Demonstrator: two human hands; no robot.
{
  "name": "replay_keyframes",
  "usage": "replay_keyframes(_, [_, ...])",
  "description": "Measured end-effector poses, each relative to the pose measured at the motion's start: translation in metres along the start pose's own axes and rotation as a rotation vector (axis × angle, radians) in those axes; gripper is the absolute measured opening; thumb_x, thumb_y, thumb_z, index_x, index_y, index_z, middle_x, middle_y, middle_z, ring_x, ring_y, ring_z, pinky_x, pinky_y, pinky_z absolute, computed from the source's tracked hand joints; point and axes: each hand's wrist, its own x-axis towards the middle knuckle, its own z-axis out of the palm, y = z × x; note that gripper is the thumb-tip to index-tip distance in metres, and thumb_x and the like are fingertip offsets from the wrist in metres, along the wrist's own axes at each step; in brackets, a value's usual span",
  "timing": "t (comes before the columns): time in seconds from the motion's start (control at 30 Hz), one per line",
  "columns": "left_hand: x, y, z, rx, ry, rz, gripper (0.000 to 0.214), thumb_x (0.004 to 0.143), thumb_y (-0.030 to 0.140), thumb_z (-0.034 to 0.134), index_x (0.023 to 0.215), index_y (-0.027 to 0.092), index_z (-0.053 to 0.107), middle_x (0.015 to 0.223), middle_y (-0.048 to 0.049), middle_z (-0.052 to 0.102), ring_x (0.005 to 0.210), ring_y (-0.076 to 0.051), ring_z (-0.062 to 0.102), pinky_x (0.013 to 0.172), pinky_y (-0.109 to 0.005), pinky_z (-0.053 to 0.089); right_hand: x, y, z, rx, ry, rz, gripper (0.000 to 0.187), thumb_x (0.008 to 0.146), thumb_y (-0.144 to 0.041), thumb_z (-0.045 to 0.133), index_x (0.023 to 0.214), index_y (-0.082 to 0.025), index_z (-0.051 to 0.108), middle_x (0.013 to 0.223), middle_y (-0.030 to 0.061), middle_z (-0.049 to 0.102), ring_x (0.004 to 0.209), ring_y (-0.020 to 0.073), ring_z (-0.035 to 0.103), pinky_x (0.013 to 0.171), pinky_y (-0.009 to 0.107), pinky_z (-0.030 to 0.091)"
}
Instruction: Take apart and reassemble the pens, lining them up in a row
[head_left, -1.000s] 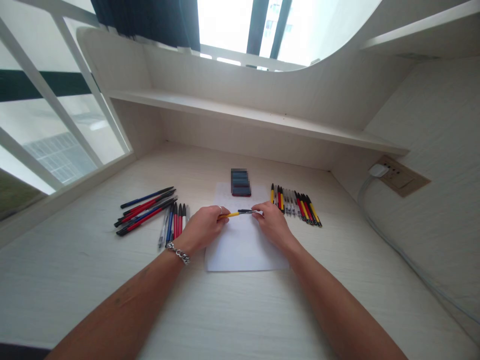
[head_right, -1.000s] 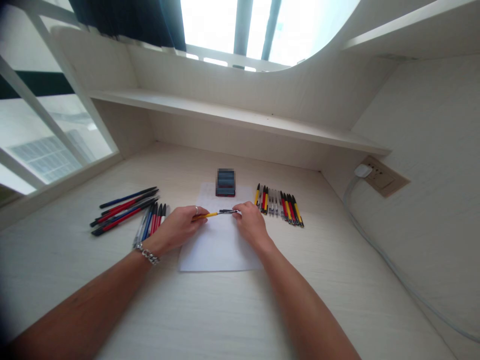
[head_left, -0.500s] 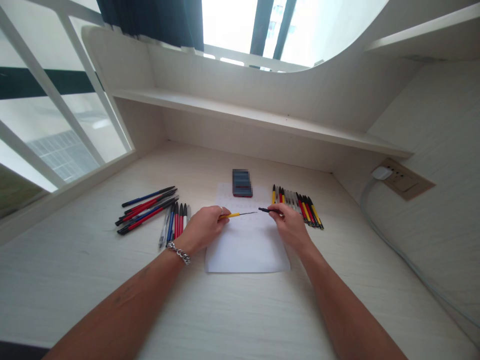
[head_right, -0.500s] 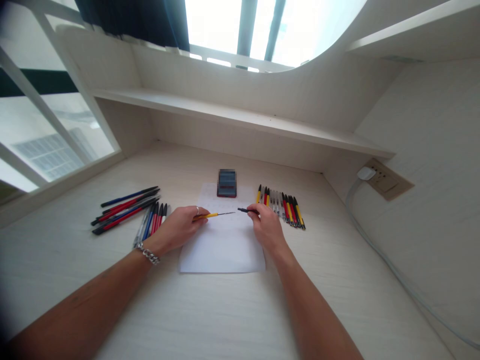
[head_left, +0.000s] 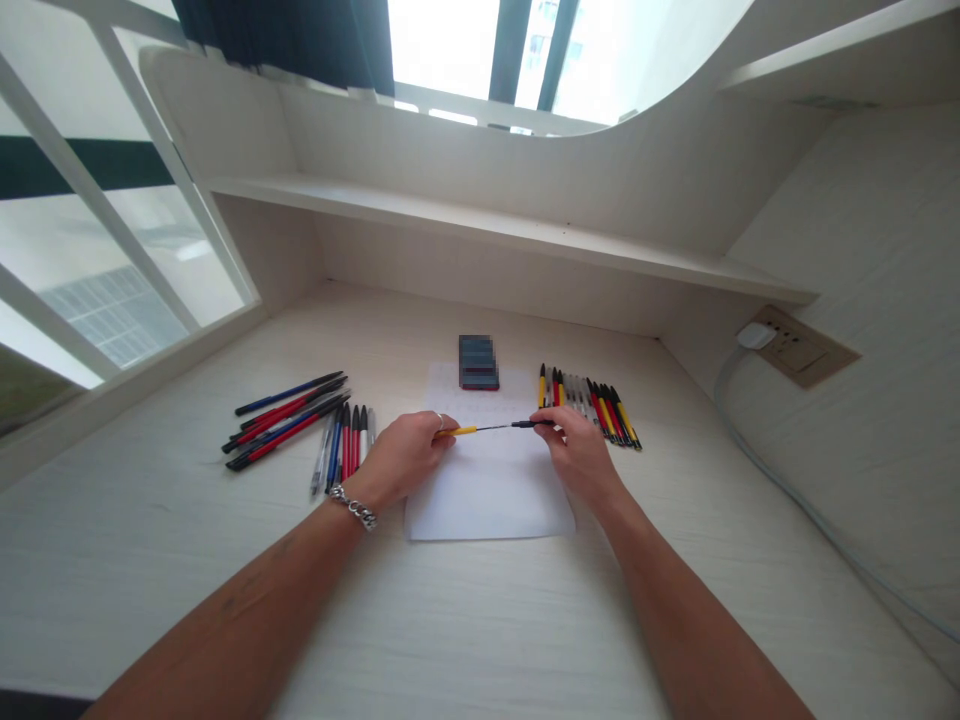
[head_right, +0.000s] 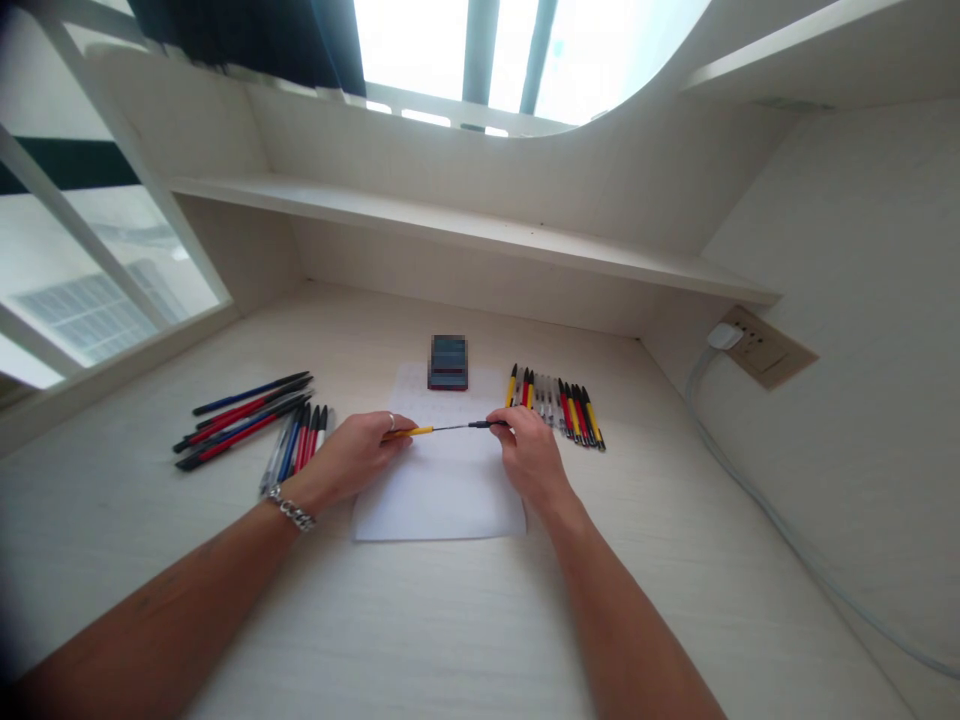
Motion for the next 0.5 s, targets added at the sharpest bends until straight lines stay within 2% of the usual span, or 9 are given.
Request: replay_keyframes(0.5, [-0.002, 0.010, 0.000, -0.023, -0.035, 0.030, 0.028, 0.084, 0.029, 0.048, 0.102, 0.025, 0.069, 0.092, -0.0047, 0.069, 0.085, -0.019, 0.061, 0.079, -0.026, 0.045, -0.005, -0.019, 0.013, 0.028, -0.066, -0.063, 0.016, 0.083, -0.013, 0.052, 0.089, -0.022, 0.063, 0.088, 0.0037, 0.064, 0.084, 0.0185, 0.056, 0.077, 0.032, 0.043])
